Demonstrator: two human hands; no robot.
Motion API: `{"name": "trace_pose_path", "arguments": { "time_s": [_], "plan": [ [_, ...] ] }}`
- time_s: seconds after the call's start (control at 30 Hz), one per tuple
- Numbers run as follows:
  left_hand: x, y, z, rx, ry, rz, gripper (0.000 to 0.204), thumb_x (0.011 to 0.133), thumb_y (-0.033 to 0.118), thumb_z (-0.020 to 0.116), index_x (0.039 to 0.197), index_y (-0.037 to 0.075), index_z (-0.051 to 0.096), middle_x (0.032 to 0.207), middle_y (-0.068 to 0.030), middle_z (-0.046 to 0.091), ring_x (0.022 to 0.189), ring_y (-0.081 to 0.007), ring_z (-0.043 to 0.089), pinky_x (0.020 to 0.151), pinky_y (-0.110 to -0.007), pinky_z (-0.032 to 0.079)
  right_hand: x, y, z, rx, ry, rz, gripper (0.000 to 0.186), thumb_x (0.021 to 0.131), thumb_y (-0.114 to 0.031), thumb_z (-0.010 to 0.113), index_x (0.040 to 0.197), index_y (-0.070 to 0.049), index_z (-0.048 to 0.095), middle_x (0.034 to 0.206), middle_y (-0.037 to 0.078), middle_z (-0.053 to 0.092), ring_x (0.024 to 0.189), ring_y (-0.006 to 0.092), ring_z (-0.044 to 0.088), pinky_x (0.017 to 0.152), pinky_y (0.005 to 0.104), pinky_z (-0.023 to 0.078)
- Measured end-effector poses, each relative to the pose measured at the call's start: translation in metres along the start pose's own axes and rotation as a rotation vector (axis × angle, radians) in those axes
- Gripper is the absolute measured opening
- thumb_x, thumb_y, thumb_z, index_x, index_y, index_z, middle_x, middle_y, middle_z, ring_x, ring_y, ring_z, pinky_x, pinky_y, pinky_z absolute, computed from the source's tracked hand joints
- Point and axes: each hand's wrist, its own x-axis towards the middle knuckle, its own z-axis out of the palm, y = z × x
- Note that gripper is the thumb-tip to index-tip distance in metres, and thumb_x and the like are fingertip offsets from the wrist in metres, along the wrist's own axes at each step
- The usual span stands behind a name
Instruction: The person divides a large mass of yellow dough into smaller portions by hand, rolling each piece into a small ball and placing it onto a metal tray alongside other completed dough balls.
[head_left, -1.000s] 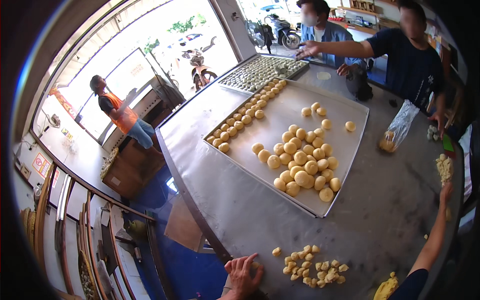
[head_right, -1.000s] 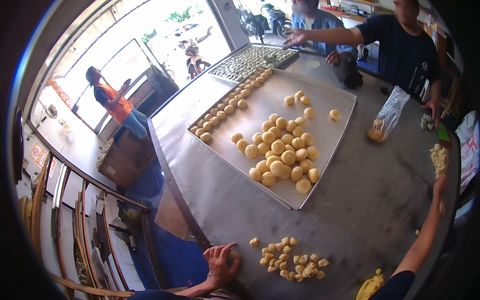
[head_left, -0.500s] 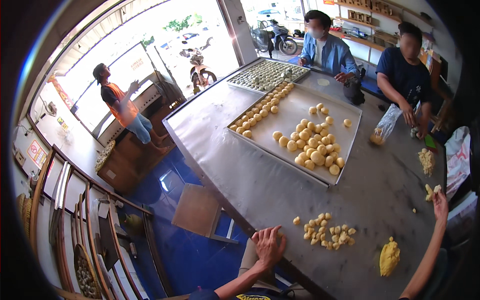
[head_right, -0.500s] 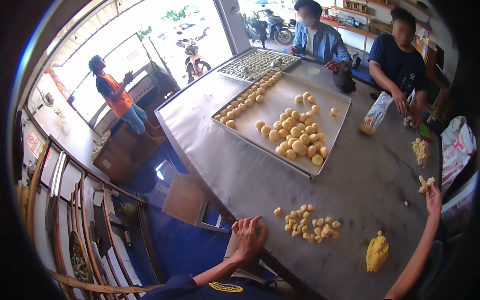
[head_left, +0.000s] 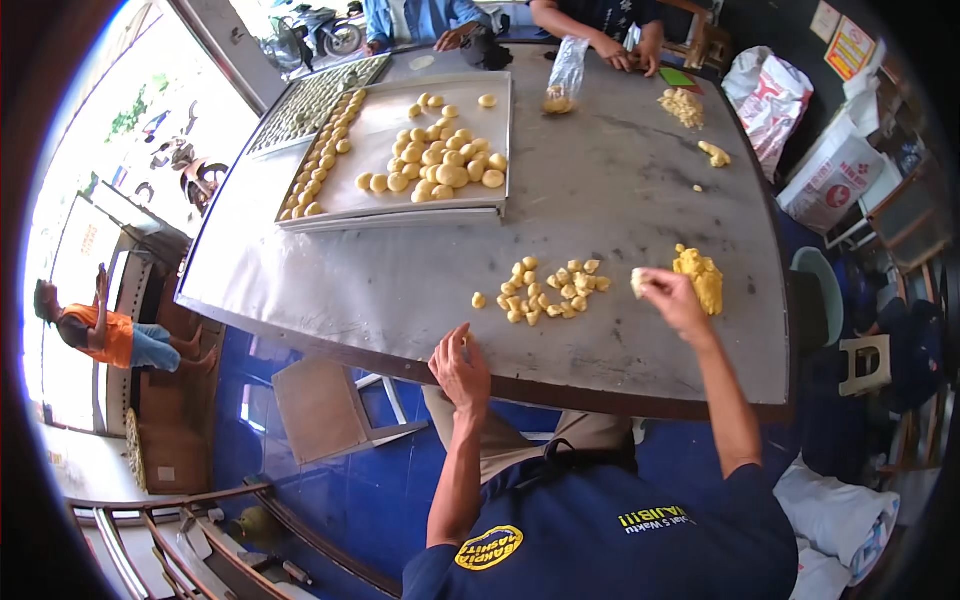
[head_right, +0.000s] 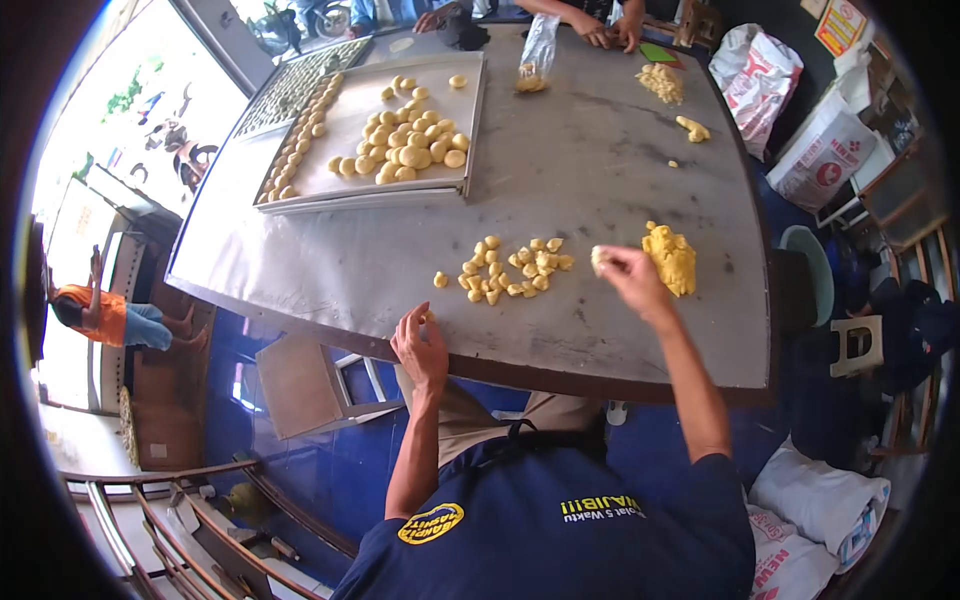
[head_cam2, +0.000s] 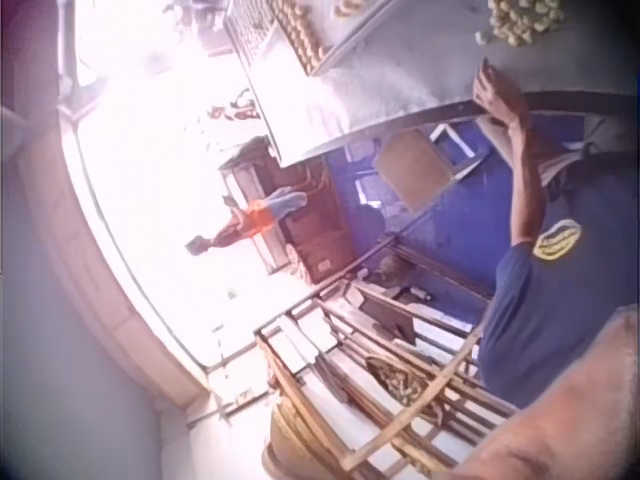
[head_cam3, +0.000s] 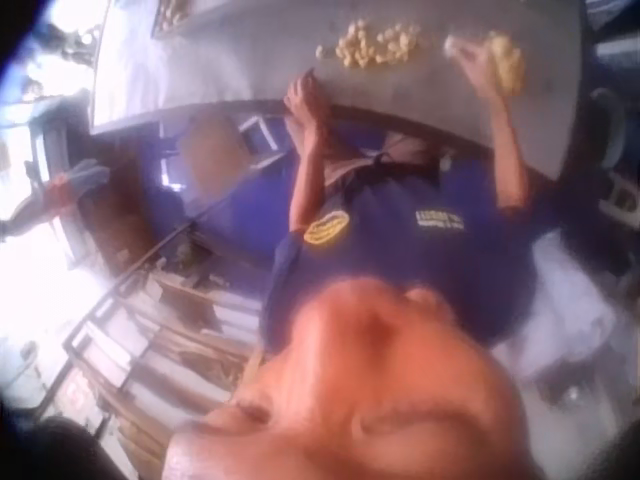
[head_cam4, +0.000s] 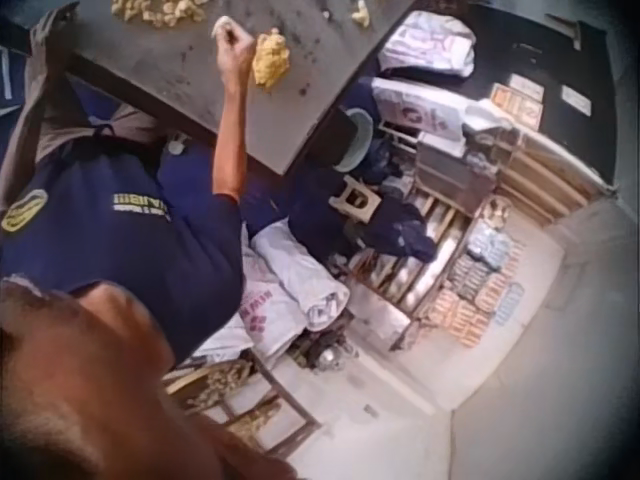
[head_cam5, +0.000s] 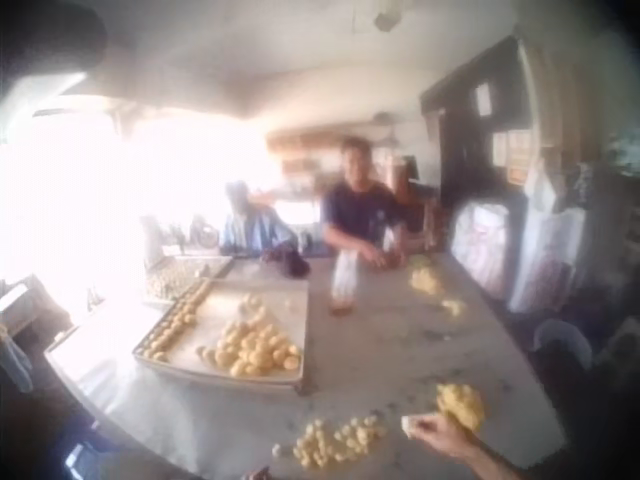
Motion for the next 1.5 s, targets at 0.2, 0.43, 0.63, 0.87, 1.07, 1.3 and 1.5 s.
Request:
{"name": "trace_pose_path", "arguments": {
  "time_s": [0.2,0.43,0.63,0.87,1.07,1.3,1.5],
  "plan": [
    [0.028,0.025,0.006,0.019,-0.17,-0.005,0.019,0.096,0.017,0.063,0.114,0.012,0.07,0.102,-0.0054,0.069,0.103,-0.0241,0.063,0.097,-0.041,0.039,-0.015,0.048,0.042,-0.631,0.294,-0.209,0.021,0.089,-0.008,0.071,0.107,0.003,0.071,0.097,0.02,0.072,0.089,0.0409,0.068,0.081,0.0433,0.055],
    [0.02,0.0,-0.004,-0.126,-0.004,-0.104,0.013,0.097,0.013,0.064,0.105,0.006,0.071,0.094,-0.0104,0.07,0.085,-0.0267,0.066,0.075,-0.04,0.049,-0.037,0.059,0.055,-0.811,0.348,-0.387,0.024,0.09,-0.002,0.069,0.114,0.001,0.07,0.102,0.015,0.061,0.094,0.0338,0.061,0.079,0.0418,0.053],
    [0.018,-0.011,-0.008,-0.143,0.02,-0.156,0.016,0.099,0.013,0.061,0.103,0.001,0.07,0.091,-0.0146,0.069,0.074,-0.0279,0.065,0.069,-0.04,0.051,-0.024,0.052,0.031,-0.671,0.273,-0.269,0.027,0.089,-0.002,0.069,0.116,0.0,0.068,0.105,0.016,0.064,0.099,0.0343,0.063,0.085,0.0418,0.052],
    [0.016,-0.009,-0.01,-0.094,-0.007,-0.121,0.015,0.098,0.014,0.061,0.102,0.002,0.071,0.089,-0.0121,0.068,0.07,-0.0247,0.063,0.067,-0.038,0.05,-0.019,0.054,0.033,-0.728,0.137,-0.346,0.035,0.088,0.0,0.068,0.122,-0.002,0.068,0.11,0.016,0.067,0.105,0.0363,0.062,0.092,0.0416,0.051],
    [0.012,-0.011,-0.005,-0.102,-0.007,-0.115,0.011,0.095,0.013,0.063,0.1,0.008,0.071,0.086,-0.0078,0.067,0.07,-0.0245,0.063,0.065,-0.039,0.051,0.004,0.067,0.033,-0.746,0.149,-0.367,0.034,0.088,0.001,0.066,0.121,-0.002,0.069,0.106,0.016,0.068,0.103,0.0365,0.062,0.093,0.042,0.051],
    [0.014,-0.01,-0.008,-0.109,0.038,-0.135,0.009,0.093,0.015,0.065,0.097,0.011,0.071,0.083,-0.006,0.068,0.072,-0.0253,0.067,0.064,-0.039,0.052,-0.025,0.069,0.04,-0.859,0.442,-0.395,0.035,0.089,0.003,0.065,0.123,-0.004,0.07,0.11,0.016,0.067,0.106,0.0374,0.062,0.096,0.0437,0.05],
    [0.014,-0.015,-0.008,-0.097,0.04,-0.086,0.008,0.092,0.015,0.065,0.099,0.011,0.069,0.084,-0.0074,0.067,0.076,-0.0306,0.067,0.067,-0.043,0.052,-0.03,0.066,0.042,-0.758,0.317,-0.334,0.032,0.09,0.005,0.061,0.121,0.0,0.07,0.108,0.019,0.068,0.102,0.0384,0.065,0.091,0.0445,0.052]
  ]
}}
